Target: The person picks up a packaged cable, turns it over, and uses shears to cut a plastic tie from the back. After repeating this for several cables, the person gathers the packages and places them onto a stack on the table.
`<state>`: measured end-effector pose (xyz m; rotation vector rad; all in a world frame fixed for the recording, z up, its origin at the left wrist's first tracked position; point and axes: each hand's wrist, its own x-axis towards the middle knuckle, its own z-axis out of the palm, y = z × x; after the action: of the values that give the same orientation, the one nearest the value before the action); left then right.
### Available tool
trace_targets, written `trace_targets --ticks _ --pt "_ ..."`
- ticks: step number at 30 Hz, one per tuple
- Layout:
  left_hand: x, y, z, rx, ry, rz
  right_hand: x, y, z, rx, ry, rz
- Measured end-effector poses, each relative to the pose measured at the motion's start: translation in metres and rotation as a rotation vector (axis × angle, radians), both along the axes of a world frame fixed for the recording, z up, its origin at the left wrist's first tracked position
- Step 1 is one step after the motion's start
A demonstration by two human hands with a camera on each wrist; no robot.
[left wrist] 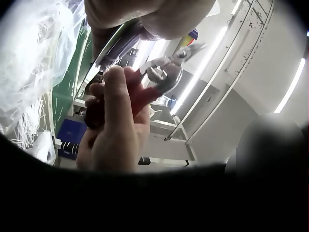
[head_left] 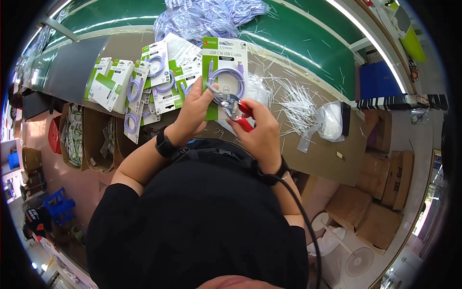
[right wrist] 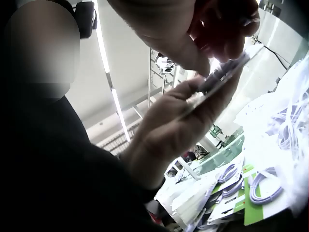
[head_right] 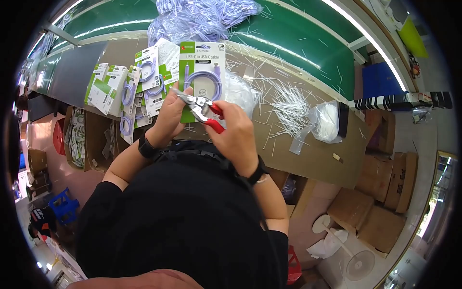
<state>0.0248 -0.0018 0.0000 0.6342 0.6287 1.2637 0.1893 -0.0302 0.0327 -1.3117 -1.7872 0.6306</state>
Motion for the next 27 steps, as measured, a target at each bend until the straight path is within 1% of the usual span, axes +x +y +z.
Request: trace_targets --ticks 2,3,4,6,7,9,10,11,13,14,15,16,17,18,19,21,22,23,24,25,27 --pt "0.002 -0.002 -0.002 -0.002 0.031 -0.016 -0.005 0.008 -0.008 0.213 -0.096 0.031" --pt "0.001 -0.004 -0.002 -0.009 0.067 -0.019 -0.005 0.008 -0.009 0.219 -0.100 0.029" --pt "0.001 -0.003 -0.002 -0.017 0.103 -0.015 -0.005 0.007 -0.009 0.144 -0.030 -0.006" --pt "-0.004 -0.001 0.002 -0.010 0.094 0.031 -0.009 0.005 -0.011 -0.012 0.115 -0.056" --pt "-0.009 0.000 0.004 -0.007 0.088 0.072 -0.010 0.005 -0.013 -0.010 0.117 -0.030" --pt "-0.026 0.004 0.002 -0.007 0.085 0.142 -0.006 0.005 -0.018 -0.082 0.144 -0.093" --pt "-0.044 0.010 -0.007 -0.005 0.123 0.169 -0.004 0.006 -0.019 -0.120 0.154 -0.130" --pt "-0.064 0.018 -0.019 -0.004 0.159 0.190 -0.002 0.007 -0.020 -0.123 0.151 -0.113" --pt "-0.102 0.031 -0.050 -0.009 0.190 0.224 0.000 0.009 -0.020 -0.126 0.036 -0.092" --pt "-0.123 0.037 -0.073 -0.054 0.402 0.320 0.002 0.011 -0.020 -0.125 -0.022 -0.081" --pt "-0.147 0.034 -0.084 -0.083 0.505 0.387 0.009 0.012 -0.024 -0.126 -0.028 -0.058" --pt "-0.170 0.031 -0.095 -0.119 0.609 0.452 0.019 0.012 -0.032 -0.177 0.055 -0.156" --pt "-0.195 0.021 -0.101 -0.113 0.817 0.581 0.031 0.011 -0.041 -0.230 0.136 -0.254" --pt "-0.215 0.010 -0.106 -0.113 1.028 0.706 0.046 0.009 -0.054 -0.199 0.137 -0.335" --pt "-0.233 -0.004 -0.109 -0.139 1.022 0.735 0.063 0.005 -0.069 -0.169 0.137 -0.415" --pt "-0.256 -0.032 -0.106 -0.142 0.963 0.869 0.098 -0.001 -0.099 -0.161 -0.025 -0.476" --pt "-0.260 -0.044 -0.102 -0.170 0.959 0.896 0.120 -0.006 -0.126 -0.165 -0.038 -0.441" --pt "-0.263 -0.056 -0.097 -0.259 0.884 0.929 0.143 -0.012 -0.158 -0.226 -0.225 -0.414" --pt "-0.263 -0.067 -0.094 -0.345 0.805 0.958 0.158 -0.015 -0.177 -0.281 -0.414 -0.387" --pt "-0.262 -0.079 -0.095 -0.428 0.723 0.986 0.160 -0.018 -0.184 -0.283 -0.428 -0.359" --pt "-0.254 -0.098 -0.104 -0.460 0.742 1.016 0.152 -0.033 -0.197 -0.124 -0.790 -0.343"
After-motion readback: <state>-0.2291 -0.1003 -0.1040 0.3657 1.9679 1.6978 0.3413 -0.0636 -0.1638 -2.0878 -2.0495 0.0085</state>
